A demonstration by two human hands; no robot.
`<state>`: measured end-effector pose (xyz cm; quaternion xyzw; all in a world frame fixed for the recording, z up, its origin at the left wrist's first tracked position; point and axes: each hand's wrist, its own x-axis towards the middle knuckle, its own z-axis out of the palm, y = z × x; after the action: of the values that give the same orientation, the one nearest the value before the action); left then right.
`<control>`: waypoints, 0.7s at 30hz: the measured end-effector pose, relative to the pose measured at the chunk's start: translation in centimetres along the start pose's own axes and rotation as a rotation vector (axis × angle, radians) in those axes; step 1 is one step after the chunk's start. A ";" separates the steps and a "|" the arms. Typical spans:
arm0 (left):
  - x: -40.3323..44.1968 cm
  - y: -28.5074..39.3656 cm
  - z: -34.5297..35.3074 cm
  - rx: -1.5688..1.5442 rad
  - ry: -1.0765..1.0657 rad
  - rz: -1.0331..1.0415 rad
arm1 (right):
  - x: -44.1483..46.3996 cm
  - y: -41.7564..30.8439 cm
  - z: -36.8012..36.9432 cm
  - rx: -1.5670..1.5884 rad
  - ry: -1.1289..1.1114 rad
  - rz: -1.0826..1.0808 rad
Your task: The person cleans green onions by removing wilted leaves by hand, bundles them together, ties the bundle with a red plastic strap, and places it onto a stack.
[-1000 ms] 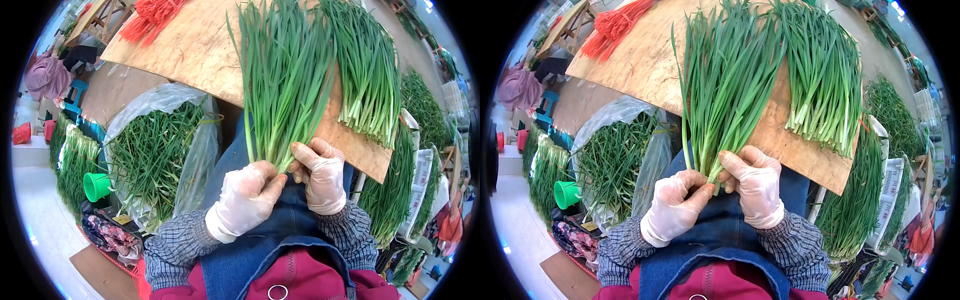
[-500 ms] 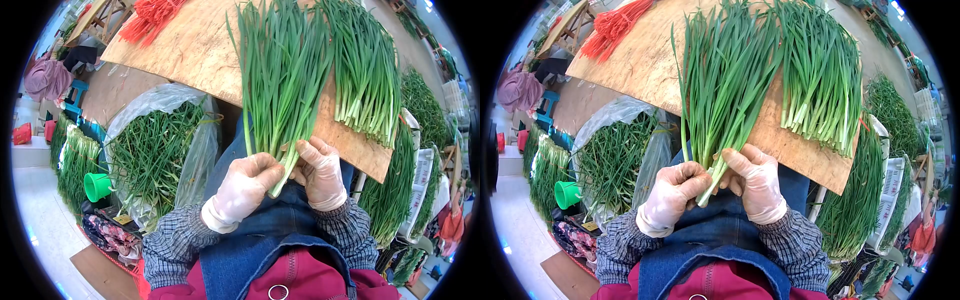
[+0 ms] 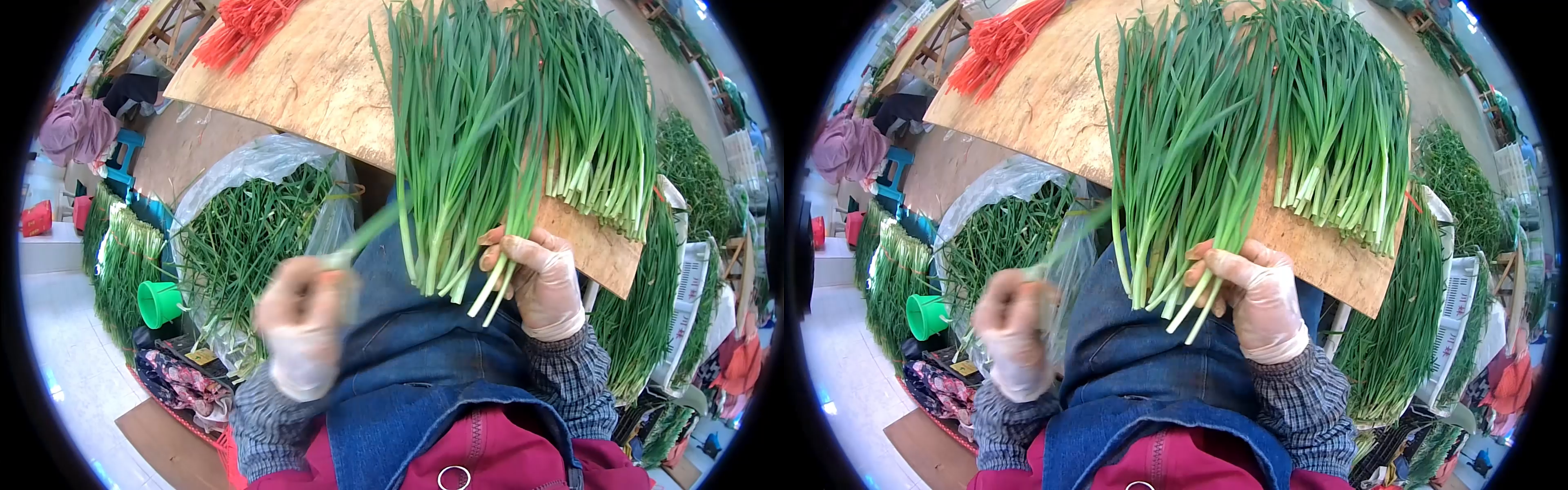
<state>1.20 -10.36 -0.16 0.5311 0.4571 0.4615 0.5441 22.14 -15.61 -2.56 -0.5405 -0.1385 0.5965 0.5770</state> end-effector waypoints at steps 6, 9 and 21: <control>-2.4 -5.8 -16.8 0.551 0.709 0.097 | 0.2 0.2 -1.5 -0.150 0.111 -0.011; -2.7 -7.0 -19.6 1.397 0.476 -0.211 | 0.3 0.6 -1.6 -0.201 0.145 -0.026; 1.6 -3.1 1.3 0.477 -0.376 0.447 | 0.5 3.3 -0.9 0.070 -0.024 0.035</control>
<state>2.79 -9.02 -3.21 0.8052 0.3166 0.3437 0.3652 21.18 -16.58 -5.79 -0.5151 -0.1151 0.6174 0.5834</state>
